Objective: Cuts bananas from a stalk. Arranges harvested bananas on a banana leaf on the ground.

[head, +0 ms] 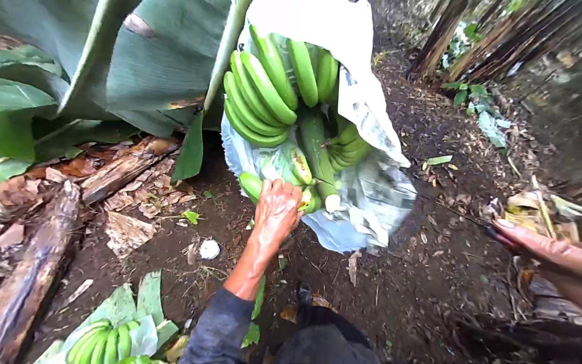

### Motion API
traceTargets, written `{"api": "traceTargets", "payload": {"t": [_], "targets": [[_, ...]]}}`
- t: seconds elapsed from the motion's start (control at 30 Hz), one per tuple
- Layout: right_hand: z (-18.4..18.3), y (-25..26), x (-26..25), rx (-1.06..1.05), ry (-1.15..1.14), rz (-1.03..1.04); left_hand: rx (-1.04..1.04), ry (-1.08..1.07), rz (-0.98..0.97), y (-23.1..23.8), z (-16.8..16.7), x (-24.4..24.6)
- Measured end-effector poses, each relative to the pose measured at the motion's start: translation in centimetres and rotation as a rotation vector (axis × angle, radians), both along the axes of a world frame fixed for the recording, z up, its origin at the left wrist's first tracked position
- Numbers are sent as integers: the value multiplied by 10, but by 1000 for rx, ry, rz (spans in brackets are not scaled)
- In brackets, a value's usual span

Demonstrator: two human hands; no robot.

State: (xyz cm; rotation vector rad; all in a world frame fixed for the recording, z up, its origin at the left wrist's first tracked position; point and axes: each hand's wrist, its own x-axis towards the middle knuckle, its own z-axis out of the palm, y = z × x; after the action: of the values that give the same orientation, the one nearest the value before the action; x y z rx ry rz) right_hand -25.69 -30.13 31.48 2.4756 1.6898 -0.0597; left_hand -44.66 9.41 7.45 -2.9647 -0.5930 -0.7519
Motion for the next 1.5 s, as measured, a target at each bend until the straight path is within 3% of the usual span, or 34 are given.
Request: {"api": "traceTargets", "payload": {"t": [0.07, 0.13, 0.23, 0.37, 0.53, 0.7, 0.77, 0.87, 0.97, 1.03, 1.13, 1.23, 1.33, 1.5], "targets": [[-19, 42, -31, 128, 79, 85, 14, 21, 23, 6, -1, 3], [-70, 79, -19, 244, 21, 189, 15, 15, 33, 10, -6, 6], [-119, 115, 9, 241, 49, 236, -15, -22, 26, 9, -20, 7], [-142, 140, 26, 181, 30, 244, -23, -35, 30, -3, -19, 6], [-131, 165, 17, 53, -96, 193, -3, -38, 65, -12, -15, 11], [-97, 197, -7, -358, -73, -24, -4, -5, 70, -17, -19, 10], [-84, 165, 6, -290, -81, 16, -111, 45, 58, -21, -24, 1], [-82, 101, 16, 80, -108, 238, -464, 183, 134, -45, -55, -21], [-107, 71, 3, 324, 164, 273, -865, 260, 348, -68, -96, -49], [-151, 64, -11, 317, 569, 48, -1016, 267, 453, -86, -123, -68], [-270, 58, -36, 349, 1223, -438, -1121, 321, 538, -123, -143, -102], [-380, 54, -79, 426, 1588, -719, -1161, 373, 582, -154, -149, -131], [-434, 51, -128, 354, 1824, -790, -1158, 403, 625, -169, -152, -152], [-448, 65, -150, 320, 1826, -759, -1152, 380, 707, -169, -150, -176]]}}
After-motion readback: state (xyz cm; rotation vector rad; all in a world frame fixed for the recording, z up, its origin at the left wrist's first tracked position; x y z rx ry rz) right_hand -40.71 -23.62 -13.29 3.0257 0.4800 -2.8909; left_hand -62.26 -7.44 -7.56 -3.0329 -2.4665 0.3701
